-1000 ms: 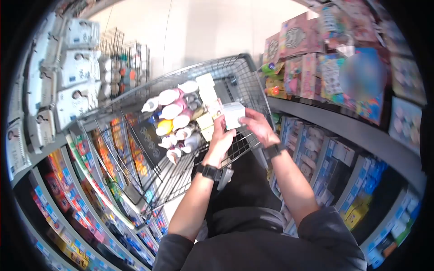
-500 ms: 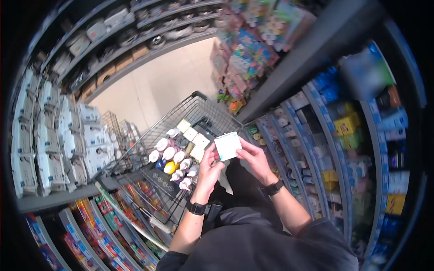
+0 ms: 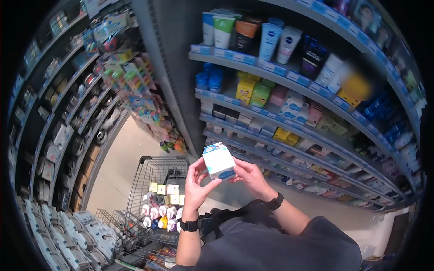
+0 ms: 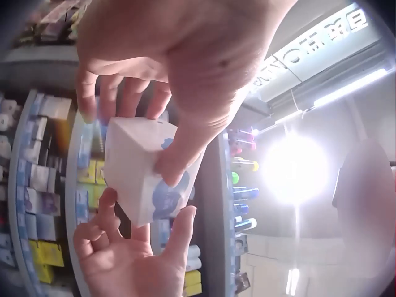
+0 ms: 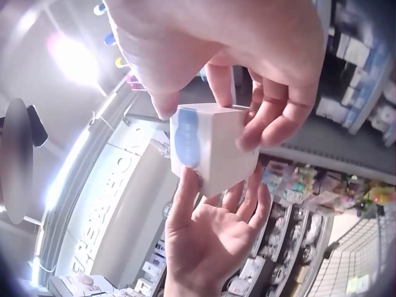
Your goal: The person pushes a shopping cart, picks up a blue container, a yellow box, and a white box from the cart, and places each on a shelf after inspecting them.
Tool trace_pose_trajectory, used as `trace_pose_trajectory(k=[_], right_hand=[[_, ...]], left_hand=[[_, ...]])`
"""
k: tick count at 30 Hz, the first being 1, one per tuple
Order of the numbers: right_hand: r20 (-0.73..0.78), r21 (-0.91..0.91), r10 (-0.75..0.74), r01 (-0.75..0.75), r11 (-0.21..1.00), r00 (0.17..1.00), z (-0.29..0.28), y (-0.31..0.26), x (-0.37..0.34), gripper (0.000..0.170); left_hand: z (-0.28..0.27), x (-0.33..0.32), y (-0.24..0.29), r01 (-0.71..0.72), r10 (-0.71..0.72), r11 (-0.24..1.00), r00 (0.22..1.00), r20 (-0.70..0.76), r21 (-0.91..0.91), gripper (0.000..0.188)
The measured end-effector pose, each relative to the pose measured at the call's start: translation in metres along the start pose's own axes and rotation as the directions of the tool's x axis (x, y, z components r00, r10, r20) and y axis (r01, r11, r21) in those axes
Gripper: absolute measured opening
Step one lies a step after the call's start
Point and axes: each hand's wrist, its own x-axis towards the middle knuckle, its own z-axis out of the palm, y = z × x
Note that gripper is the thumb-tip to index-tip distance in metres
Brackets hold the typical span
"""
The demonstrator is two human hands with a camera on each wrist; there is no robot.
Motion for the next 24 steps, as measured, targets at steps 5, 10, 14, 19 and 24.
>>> trace_pose_trajectory(k=[5,10,14,19,24], right_hand=[[-0.083,-0.159,-0.289,0.274,0.949,0.954,-0.073,-0.029,-0.060,0.056],[-0.206,-0.241,-0.464,0.415,0.877,0.862,-0.141,-0.036,-0.125,0.059],[-0.340,-0.001,-0.408,0.433,0.901,0.848,-0.174,-0.045,-0.167,0.065],[-0.313,0.185,-0.415,0.483,0.856,0.854,-0.203,-0.058,-0.200,0.083],[-0.240,0.251,-0.380,0.436,0.864,0.893,-0.225,-0.057,-0.210,0.088]], left_hand=[[0.091,0.011,0.015,0.084,-0.063,0.989,0.983,0.174,-0.119,0.078],[0.182,0.006,0.011,0.173,-0.143,0.981,0.947,0.288,-0.083,0.077],[0.247,-0.008,0.009,0.211,-0.159,0.969,0.930,0.331,-0.128,0.075],[0.292,-0.023,0.006,0.199,-0.156,0.977,0.916,0.368,-0.080,0.073],[0.316,-0.027,0.002,0.252,-0.185,0.962,0.889,0.420,-0.109,0.067]])
